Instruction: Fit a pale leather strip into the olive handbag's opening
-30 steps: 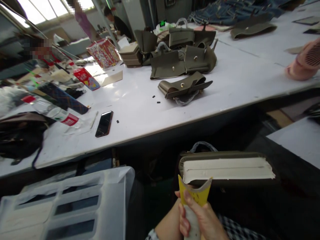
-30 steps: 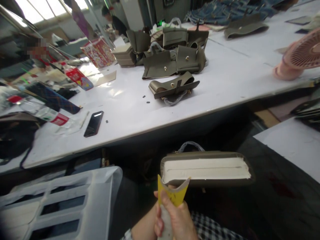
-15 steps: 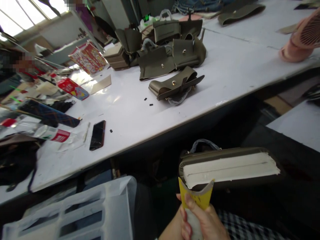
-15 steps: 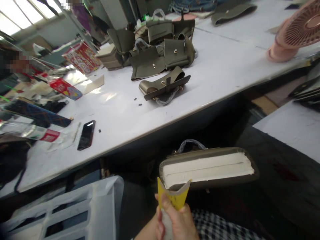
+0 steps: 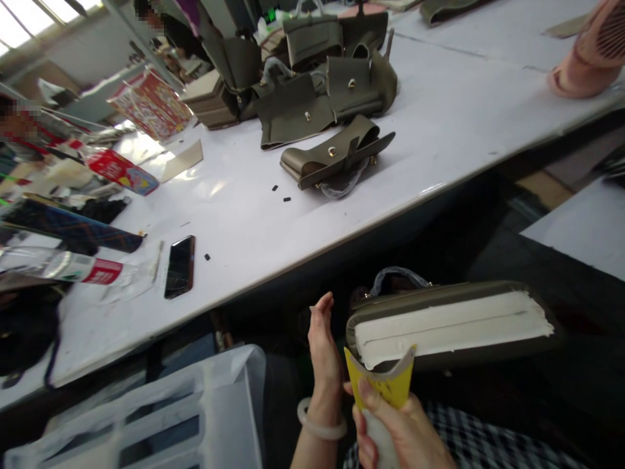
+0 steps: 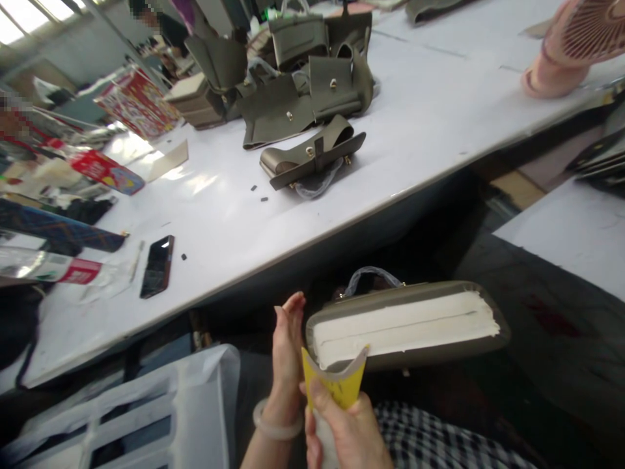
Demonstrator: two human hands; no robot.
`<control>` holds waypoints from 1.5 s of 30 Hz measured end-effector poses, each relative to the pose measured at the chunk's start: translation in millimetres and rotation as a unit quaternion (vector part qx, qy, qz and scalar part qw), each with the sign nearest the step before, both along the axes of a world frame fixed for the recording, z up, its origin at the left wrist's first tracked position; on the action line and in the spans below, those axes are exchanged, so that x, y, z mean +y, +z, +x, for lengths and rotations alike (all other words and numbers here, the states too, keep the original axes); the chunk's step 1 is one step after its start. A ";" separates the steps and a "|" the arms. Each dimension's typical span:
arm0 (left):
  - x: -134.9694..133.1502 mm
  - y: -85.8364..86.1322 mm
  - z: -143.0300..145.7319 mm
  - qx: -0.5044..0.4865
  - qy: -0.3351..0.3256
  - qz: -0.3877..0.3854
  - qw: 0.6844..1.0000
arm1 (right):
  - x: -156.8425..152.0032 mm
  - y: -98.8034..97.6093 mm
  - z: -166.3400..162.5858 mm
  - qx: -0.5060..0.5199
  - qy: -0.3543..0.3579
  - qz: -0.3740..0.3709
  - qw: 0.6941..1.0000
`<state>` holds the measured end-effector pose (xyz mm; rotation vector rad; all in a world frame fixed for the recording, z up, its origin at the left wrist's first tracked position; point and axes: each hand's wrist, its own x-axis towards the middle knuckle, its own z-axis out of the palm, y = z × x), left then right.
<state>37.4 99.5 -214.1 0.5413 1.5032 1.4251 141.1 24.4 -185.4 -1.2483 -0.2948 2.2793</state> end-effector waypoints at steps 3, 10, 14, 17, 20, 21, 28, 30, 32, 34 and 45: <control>6.9 23.7 3.1 0.061 -0.140 0.076 0.985 | 2.3 1.4 1.5 -0.016 0.010 0.004 1.000; 13.5 36.5 11.5 0.138 -0.191 0.071 0.969 | 11.4 9.0 7.7 -0.008 0.061 -0.019 0.998; 12.0 37.1 11.3 0.137 -0.187 0.053 0.971 | 17.9 9.3 14.2 -0.006 0.093 -0.028 0.995; 12.9 40.0 12.6 0.132 -0.178 0.034 0.974 | 21.1 6.8 18.4 -0.012 0.119 -0.034 0.992; 13.9 41.4 13.6 0.134 -0.171 0.030 0.976 | 23.5 5.2 21.3 -0.041 0.163 -0.027 0.985; 14.0 41.5 13.8 0.137 -0.169 0.030 0.976 | 24.2 5.0 22.3 -0.050 0.182 -0.024 0.982; 15.5 41.9 18.9 0.144 -0.155 -0.013 0.977 | 26.2 4.3 31.4 -0.066 0.214 -0.018 0.974; 17.3 41.9 22.0 0.157 -0.138 -0.026 0.978 | 26.4 2.8 33.6 -0.055 0.211 -0.016 0.976; 19.5 42.9 25.2 0.193 -0.128 -0.037 0.972 | 27.3 1.2 35.2 -0.044 0.205 -0.004 0.978; 22.2 45.8 28.3 0.257 -0.132 -0.062 0.955 | 29.1 0.5 35.7 -0.029 0.199 0.010 0.980; 22.3 45.2 26.9 0.124 -0.018 0.038 0.991 | 26.8 17.5 50.5 0.007 0.143 0.046 0.989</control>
